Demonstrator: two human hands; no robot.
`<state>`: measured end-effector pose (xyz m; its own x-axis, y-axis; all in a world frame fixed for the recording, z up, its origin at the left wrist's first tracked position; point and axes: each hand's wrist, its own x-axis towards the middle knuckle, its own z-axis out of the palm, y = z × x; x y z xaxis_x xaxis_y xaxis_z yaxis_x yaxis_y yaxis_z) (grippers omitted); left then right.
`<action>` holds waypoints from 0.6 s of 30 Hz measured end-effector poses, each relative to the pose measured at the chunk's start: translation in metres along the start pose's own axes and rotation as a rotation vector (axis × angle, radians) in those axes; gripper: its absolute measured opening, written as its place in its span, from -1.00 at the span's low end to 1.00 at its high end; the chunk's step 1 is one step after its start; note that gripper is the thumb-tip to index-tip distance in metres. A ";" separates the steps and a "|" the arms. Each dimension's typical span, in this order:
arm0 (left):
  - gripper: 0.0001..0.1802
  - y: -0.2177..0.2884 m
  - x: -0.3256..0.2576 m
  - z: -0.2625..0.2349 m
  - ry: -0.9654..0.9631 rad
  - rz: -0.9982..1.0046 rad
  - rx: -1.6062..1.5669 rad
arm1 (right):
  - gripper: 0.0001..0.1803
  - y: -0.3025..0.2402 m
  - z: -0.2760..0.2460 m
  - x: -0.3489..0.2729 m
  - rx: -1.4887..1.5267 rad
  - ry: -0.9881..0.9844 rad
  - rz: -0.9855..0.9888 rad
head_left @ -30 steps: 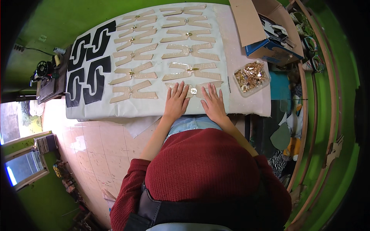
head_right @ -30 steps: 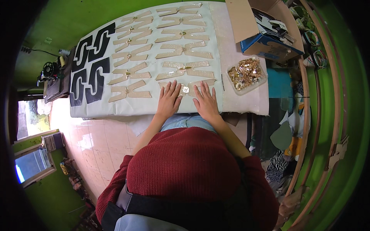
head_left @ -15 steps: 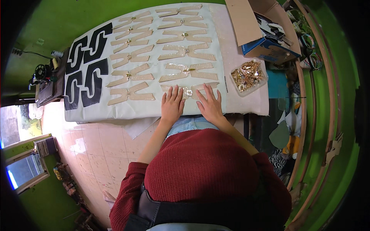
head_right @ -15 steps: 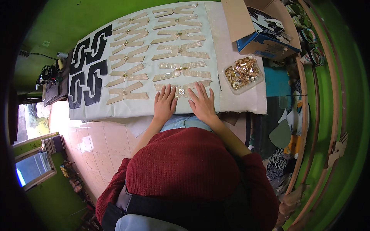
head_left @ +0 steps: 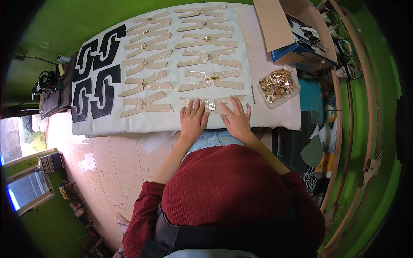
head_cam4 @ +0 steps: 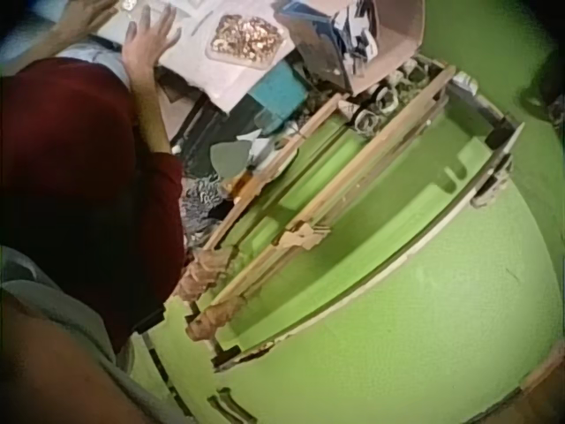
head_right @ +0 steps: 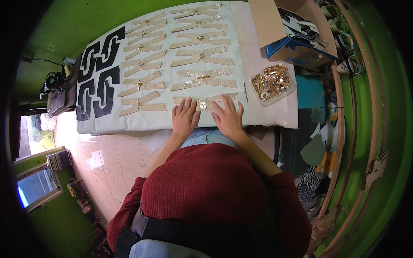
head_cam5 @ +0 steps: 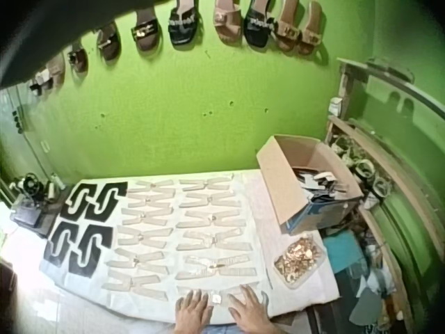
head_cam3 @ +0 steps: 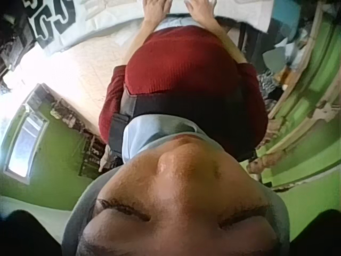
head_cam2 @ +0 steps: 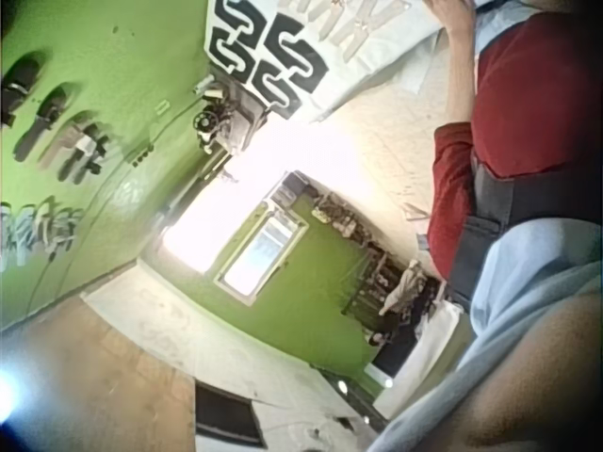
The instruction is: Organizing shoe upper components by attaching metal ornaments and arranging them on a table.
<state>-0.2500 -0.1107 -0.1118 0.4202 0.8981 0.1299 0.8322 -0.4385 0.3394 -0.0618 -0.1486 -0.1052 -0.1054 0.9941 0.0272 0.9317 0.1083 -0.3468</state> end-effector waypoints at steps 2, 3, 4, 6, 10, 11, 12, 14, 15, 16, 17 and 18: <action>-0.57 -0.004 0.004 0.004 0.010 -0.006 -0.059 | -0.48 0.000 0.003 0.002 -0.025 0.020 0.021; -0.58 -0.007 0.005 0.007 0.022 -0.009 -0.117 | -0.48 0.000 0.005 0.003 -0.050 0.042 0.043; -0.58 -0.009 0.003 0.011 0.022 -0.011 -0.116 | -0.48 0.001 0.008 0.003 -0.049 0.041 0.041; -0.59 -0.010 0.003 0.018 0.064 0.007 -0.083 | -0.42 0.004 0.014 0.003 -0.083 0.037 0.025; -0.60 -0.009 0.006 0.021 0.017 -0.029 -0.159 | -0.35 0.005 0.019 0.003 -0.101 0.009 0.084; -0.60 -0.008 0.007 0.021 0.017 -0.032 -0.157 | -0.33 0.005 0.018 0.004 -0.130 -0.024 0.100; -0.61 -0.008 0.008 0.022 0.018 -0.033 -0.153 | -0.32 0.004 0.016 0.003 -0.159 -0.053 0.117; -0.61 -0.009 0.005 0.022 0.033 -0.021 -0.154 | -0.31 0.002 0.016 0.002 -0.147 -0.053 0.111; -0.61 -0.010 0.005 0.021 0.048 -0.020 -0.152 | -0.31 0.002 0.015 0.004 -0.131 -0.057 0.095; -0.62 -0.009 0.005 0.021 0.041 -0.028 -0.173 | -0.33 0.002 0.014 0.004 -0.112 -0.072 0.100; -0.62 -0.009 0.006 0.021 0.054 -0.010 -0.175 | -0.33 0.004 0.012 0.006 -0.121 -0.053 0.106; -0.63 -0.008 0.004 0.020 0.055 -0.025 -0.197 | -0.34 0.002 0.010 0.005 -0.098 -0.088 0.117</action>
<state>-0.2481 -0.1045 -0.1327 0.3755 0.9115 0.1679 0.7528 -0.4056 0.5185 -0.0637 -0.1433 -0.1152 -0.0198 0.9956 -0.0917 0.9684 -0.0037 -0.2493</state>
